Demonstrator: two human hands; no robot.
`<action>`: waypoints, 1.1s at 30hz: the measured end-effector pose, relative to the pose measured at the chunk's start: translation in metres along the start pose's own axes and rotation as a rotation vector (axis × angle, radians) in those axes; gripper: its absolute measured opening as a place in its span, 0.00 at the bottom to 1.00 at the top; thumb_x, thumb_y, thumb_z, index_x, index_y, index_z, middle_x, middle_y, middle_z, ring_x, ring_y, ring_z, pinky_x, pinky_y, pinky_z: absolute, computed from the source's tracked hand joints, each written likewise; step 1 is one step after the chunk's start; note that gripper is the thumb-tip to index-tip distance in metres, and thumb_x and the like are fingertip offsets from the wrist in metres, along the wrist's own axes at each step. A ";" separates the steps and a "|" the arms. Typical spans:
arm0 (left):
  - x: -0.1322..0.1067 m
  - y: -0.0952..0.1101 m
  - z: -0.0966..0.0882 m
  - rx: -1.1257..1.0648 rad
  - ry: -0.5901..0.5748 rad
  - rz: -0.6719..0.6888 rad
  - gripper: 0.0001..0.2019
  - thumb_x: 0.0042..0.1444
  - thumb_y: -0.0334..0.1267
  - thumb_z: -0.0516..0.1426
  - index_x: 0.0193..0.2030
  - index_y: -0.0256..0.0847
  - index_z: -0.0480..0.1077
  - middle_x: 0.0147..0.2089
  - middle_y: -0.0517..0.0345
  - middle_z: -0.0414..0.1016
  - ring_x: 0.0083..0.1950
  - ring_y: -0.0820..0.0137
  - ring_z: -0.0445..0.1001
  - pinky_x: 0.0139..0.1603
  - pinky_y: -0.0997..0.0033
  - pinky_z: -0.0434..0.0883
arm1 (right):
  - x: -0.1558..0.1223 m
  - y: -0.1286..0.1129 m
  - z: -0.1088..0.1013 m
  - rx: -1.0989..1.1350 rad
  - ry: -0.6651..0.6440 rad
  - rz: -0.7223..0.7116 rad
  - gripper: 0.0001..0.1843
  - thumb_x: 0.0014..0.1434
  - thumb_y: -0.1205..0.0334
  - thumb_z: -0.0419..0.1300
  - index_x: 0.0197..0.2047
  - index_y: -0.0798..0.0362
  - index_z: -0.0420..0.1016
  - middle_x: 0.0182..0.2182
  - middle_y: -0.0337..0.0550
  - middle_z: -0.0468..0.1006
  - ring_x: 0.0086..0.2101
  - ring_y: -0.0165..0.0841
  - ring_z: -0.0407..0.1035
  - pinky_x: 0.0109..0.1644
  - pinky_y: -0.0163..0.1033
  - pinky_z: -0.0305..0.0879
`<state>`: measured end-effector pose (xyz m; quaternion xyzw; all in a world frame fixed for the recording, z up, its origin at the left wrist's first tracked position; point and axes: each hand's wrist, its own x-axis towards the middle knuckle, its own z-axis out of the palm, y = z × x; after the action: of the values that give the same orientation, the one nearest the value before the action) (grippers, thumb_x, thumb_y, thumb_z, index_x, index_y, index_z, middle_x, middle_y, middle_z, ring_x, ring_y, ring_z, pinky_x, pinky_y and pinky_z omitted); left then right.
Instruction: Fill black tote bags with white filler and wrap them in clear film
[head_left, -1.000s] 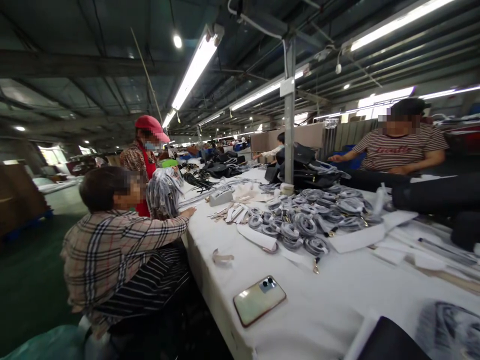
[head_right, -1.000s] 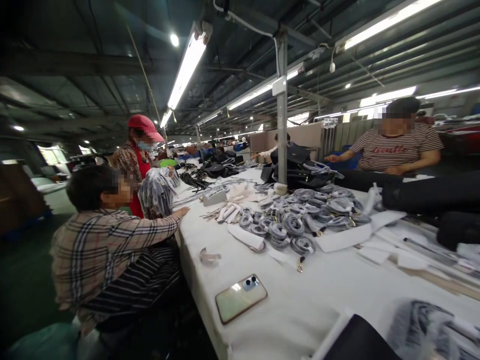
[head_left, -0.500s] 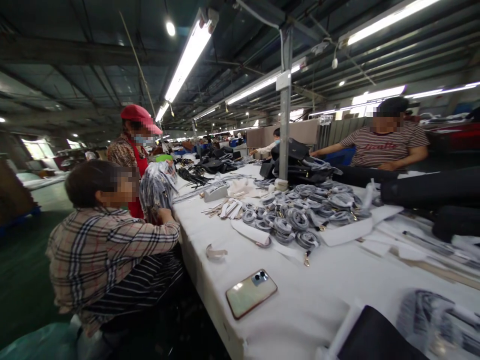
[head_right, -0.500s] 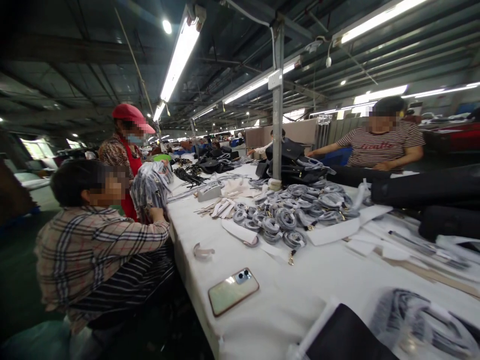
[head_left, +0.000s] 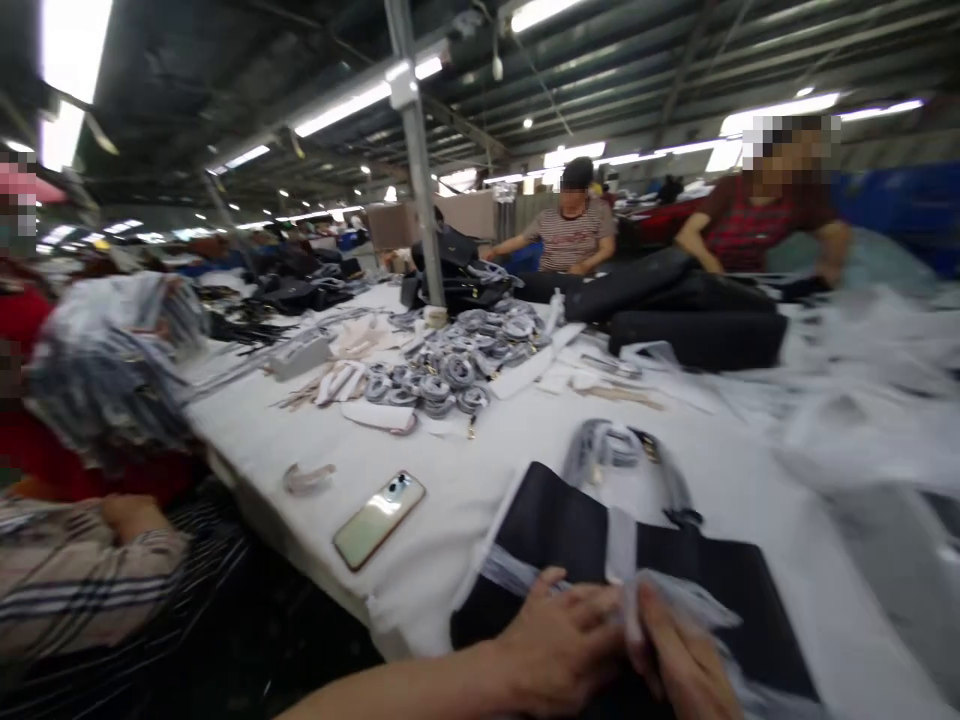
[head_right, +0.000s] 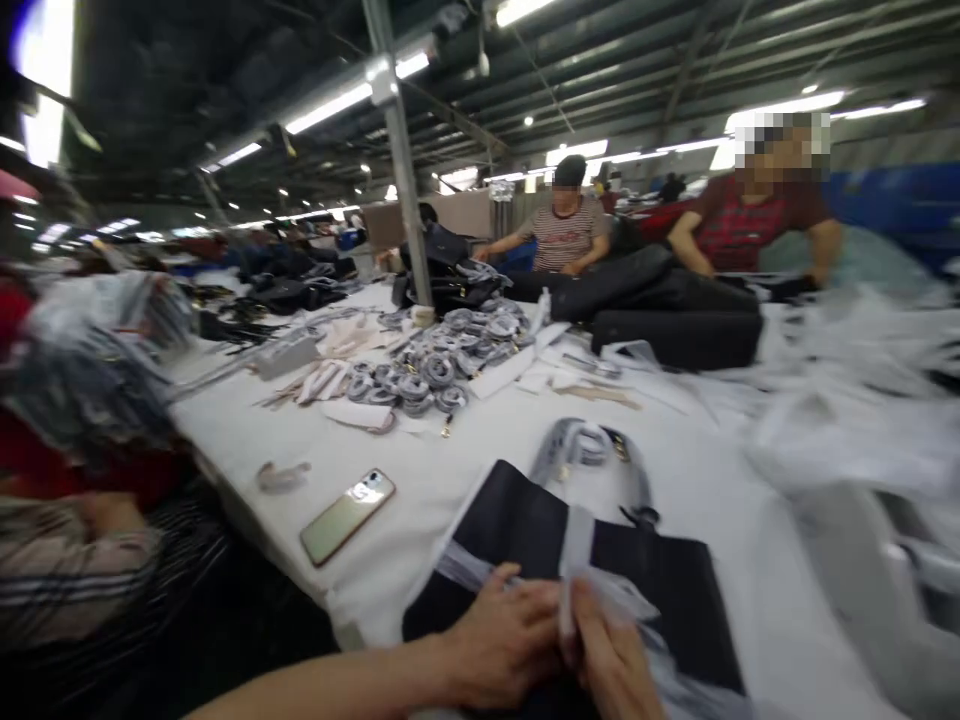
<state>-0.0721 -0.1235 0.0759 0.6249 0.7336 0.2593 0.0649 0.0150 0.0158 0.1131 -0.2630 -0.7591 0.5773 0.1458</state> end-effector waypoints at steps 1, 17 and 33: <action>0.000 0.004 -0.002 -0.058 0.026 -0.066 0.31 0.62 0.44 0.49 0.69 0.48 0.43 0.71 0.50 0.52 0.68 0.60 0.55 0.65 0.43 0.53 | -0.006 -0.005 -0.002 0.081 -0.018 0.065 0.32 0.51 0.26 0.49 0.18 0.47 0.65 0.12 0.38 0.64 0.15 0.31 0.59 0.17 0.37 0.57; 0.011 -0.003 0.006 -0.601 0.338 -0.420 0.17 0.65 0.43 0.46 0.52 0.46 0.71 0.57 0.55 0.73 0.60 0.64 0.69 0.64 0.55 0.62 | -0.017 -0.020 -0.002 0.215 -0.076 -0.033 0.32 0.58 0.32 0.49 0.20 0.52 0.66 0.16 0.37 0.67 0.17 0.26 0.60 0.21 0.32 0.58; 0.009 -0.010 0.003 -1.572 0.701 -0.694 0.22 0.54 0.51 0.60 0.50 0.38 0.74 0.53 0.45 0.76 0.59 0.60 0.70 0.66 0.56 0.57 | -0.004 0.011 0.042 -0.525 -0.186 -0.258 0.10 0.55 0.56 0.58 0.25 0.52 0.68 0.24 0.37 0.69 0.25 0.28 0.60 0.30 0.34 0.50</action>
<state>-0.0815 -0.1144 0.0706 0.0327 0.4707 0.8223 0.3181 -0.0011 -0.0184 0.0902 -0.1392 -0.9196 0.3596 0.0748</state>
